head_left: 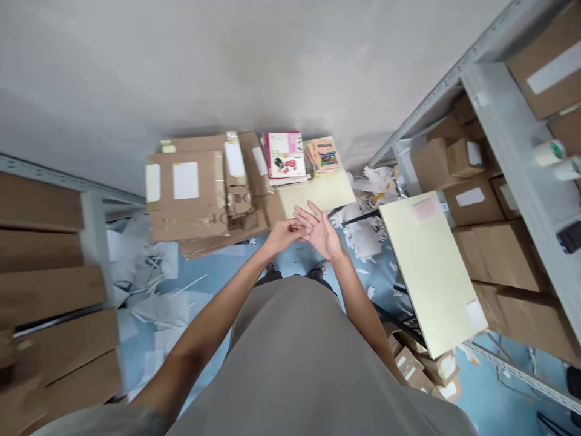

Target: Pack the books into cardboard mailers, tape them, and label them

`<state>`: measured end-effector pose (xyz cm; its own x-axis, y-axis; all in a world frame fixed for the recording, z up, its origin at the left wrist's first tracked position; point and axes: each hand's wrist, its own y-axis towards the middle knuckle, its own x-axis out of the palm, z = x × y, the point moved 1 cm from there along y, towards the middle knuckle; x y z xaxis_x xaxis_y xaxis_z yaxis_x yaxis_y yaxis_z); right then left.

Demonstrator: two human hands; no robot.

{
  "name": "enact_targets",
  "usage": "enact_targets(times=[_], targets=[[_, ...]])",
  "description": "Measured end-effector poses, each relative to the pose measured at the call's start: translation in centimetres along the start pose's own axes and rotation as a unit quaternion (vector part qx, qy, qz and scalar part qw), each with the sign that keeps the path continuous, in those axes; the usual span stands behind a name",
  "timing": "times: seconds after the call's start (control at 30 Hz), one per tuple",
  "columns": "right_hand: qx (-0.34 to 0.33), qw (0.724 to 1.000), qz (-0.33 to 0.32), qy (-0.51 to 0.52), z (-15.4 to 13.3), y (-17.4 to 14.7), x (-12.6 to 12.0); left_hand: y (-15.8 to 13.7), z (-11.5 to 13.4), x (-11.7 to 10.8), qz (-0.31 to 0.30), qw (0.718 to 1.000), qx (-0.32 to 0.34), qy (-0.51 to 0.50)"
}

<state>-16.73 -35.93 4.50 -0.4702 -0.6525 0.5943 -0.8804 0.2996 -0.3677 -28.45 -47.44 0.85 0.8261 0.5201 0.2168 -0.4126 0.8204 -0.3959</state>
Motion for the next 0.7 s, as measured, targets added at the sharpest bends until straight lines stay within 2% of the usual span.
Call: enact_targets(times=[0.1, 0.2, 0.27, 0.37, 0.43, 0.5, 0.6, 0.7], targets=[[0.017, 0.999, -0.044, -0.013, 4.0, 4.5, 5.5, -3.1, -0.1, -7.4, 0.081, 0.997, 0.010, -0.015], [0.034, 0.998, -0.041, -0.046, 8.6, 8.6, 9.3, -6.1, -0.7, -14.7, 0.202, 0.978, 0.033, -0.041], [0.057, 0.994, 0.003, -0.088, 11.6, 10.7, 10.5, -8.1, -1.0, -19.3, 0.277, 0.958, 0.045, -0.060], [0.126, 0.973, 0.104, -0.160, 15.9, 12.5, 10.8, -10.8, -1.2, -24.9, 0.335, 0.938, 0.054, -0.078], [0.175, 0.959, 0.139, -0.172, 18.2, 13.0, 10.9, -12.3, -1.1, -27.7, 0.352, 0.930, 0.062, -0.084], [0.220, 0.954, 0.140, -0.148, 20.1, 13.4, 11.3, -13.3, -0.9, -29.4, 0.362, 0.926, 0.066, -0.089], [0.252, 0.953, 0.134, -0.100, 21.8, 13.8, 12.3, -14.1, -0.7, -30.7, 0.364, 0.925, 0.063, -0.091], [0.232, 0.956, 0.149, -0.104, 22.4, 14.0, 13.3, -14.3, -0.8, -31.0, 0.362, 0.925, 0.058, -0.096]])
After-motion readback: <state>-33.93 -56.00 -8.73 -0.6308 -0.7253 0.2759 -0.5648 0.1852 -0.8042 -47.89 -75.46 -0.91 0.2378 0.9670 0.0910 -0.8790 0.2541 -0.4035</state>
